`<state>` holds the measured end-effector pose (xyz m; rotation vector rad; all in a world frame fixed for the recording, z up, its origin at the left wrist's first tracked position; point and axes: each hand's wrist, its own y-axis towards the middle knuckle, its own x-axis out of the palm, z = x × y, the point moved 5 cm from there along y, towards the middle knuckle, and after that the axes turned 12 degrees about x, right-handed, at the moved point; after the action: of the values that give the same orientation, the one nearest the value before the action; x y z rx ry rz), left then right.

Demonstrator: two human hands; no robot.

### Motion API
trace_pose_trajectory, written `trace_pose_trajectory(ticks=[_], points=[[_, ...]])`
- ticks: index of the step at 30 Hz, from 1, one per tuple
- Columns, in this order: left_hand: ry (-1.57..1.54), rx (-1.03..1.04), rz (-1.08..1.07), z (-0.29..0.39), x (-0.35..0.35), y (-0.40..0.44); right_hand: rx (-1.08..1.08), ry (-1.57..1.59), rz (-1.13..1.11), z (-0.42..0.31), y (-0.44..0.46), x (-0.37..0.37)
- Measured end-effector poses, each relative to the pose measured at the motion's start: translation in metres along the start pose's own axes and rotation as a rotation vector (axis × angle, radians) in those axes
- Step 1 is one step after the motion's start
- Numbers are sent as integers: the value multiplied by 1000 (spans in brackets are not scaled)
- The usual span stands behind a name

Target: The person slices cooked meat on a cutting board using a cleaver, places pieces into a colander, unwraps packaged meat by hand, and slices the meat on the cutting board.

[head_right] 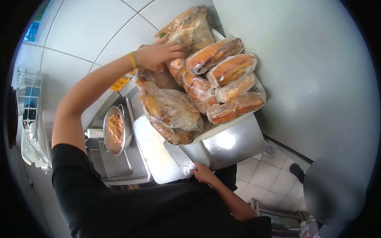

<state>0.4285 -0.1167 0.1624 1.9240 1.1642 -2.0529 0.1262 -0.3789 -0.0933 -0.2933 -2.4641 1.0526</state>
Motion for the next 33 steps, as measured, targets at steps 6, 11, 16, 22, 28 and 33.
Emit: trace_pose_trajectory(ticks=[6, 11, 16, 22, 28, 33], points=[[-2, 113, -41, -11, 27, 28, -15, -44, 9, -1, 1, -2], [-33, 77, -79, -8, 20, 11, -36, -16, 35, -3, -2, -1], [-89, 126, -141, -7, 10, 14, -45, -31, 20, 1, 1, -1], [-87, 119, -190, -29, 14, 19, -71, -49, 29, 1, 2, -1], [-150, 72, -299, -38, 8, 17, -24, -7, -4, 5, 4, -1], [-132, 214, -248, -13, -1, 19, -68, 50, 2, 4, 12, -4]])
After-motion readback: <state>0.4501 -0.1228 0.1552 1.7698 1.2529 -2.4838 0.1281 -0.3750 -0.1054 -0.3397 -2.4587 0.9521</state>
